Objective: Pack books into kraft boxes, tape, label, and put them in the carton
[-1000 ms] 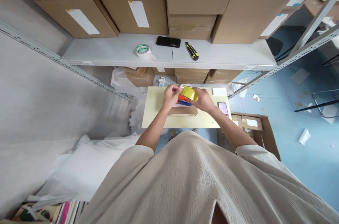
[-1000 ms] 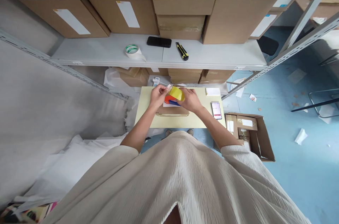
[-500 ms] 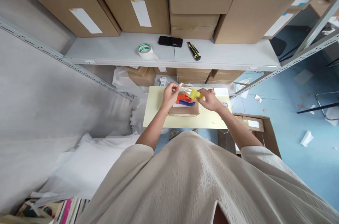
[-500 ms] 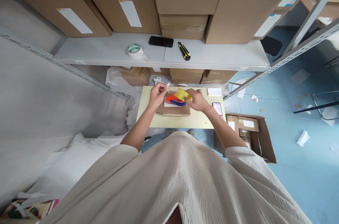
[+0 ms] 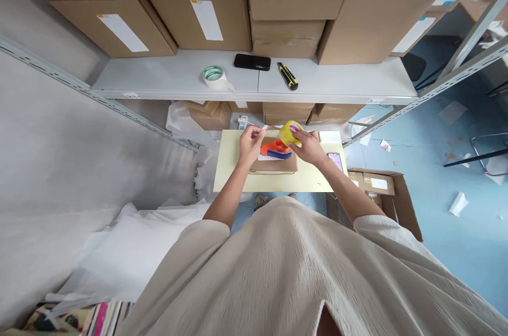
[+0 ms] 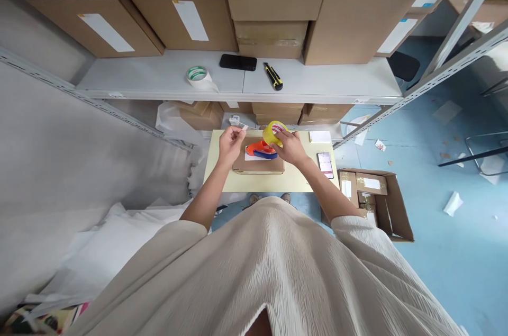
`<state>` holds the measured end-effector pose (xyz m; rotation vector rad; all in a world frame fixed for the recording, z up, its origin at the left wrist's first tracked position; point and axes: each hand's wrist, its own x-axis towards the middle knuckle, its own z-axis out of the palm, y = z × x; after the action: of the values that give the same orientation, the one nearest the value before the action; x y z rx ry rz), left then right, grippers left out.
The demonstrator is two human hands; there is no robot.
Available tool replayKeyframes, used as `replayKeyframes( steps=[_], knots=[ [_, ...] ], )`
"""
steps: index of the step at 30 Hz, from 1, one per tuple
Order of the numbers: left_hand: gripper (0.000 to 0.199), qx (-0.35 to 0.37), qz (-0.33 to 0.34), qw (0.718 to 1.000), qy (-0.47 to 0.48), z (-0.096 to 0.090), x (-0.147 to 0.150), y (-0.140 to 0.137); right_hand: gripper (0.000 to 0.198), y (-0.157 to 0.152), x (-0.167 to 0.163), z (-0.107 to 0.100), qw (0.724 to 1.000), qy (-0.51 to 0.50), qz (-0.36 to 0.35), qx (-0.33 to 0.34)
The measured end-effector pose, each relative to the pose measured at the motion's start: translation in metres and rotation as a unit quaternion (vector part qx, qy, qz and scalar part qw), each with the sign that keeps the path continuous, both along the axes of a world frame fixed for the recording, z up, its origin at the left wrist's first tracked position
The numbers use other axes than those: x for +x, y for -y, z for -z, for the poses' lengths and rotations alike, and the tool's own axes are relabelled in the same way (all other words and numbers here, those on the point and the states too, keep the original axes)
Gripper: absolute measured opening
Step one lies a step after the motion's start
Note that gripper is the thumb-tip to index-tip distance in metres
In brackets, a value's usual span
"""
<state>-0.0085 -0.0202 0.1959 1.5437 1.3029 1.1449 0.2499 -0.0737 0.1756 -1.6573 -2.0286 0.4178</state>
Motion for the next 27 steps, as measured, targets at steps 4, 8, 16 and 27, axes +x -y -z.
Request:
replayKeyframes(
  steps=[4, 8, 16, 27],
  knots=[
    [0.044, 0.034, 0.040, 0.998, -0.023, -0.018, -0.009, 0.005, 0.043, -0.002, -0.003, 0.011, 0.998, -0.056, -0.016, -0.019],
    [0.034, 0.073, 0.082, 0.992, -0.065, -0.036, -0.019, 0.010, 0.039, 0.000, -0.018, 0.020, 0.996, -0.071, -0.035, -0.028],
    [0.018, 0.081, 0.023, 0.986, -0.143, -0.037, -0.048, 0.006, 0.032, 0.004, -0.047, 0.050, 0.995, 0.062, -0.035, -0.069],
    [0.011, 0.067, -0.062, 0.987, -0.134, -0.031, -0.090, -0.004, 0.040, -0.011, -0.043, 0.061, 0.992, 0.080, -0.007, -0.102]
  ],
)
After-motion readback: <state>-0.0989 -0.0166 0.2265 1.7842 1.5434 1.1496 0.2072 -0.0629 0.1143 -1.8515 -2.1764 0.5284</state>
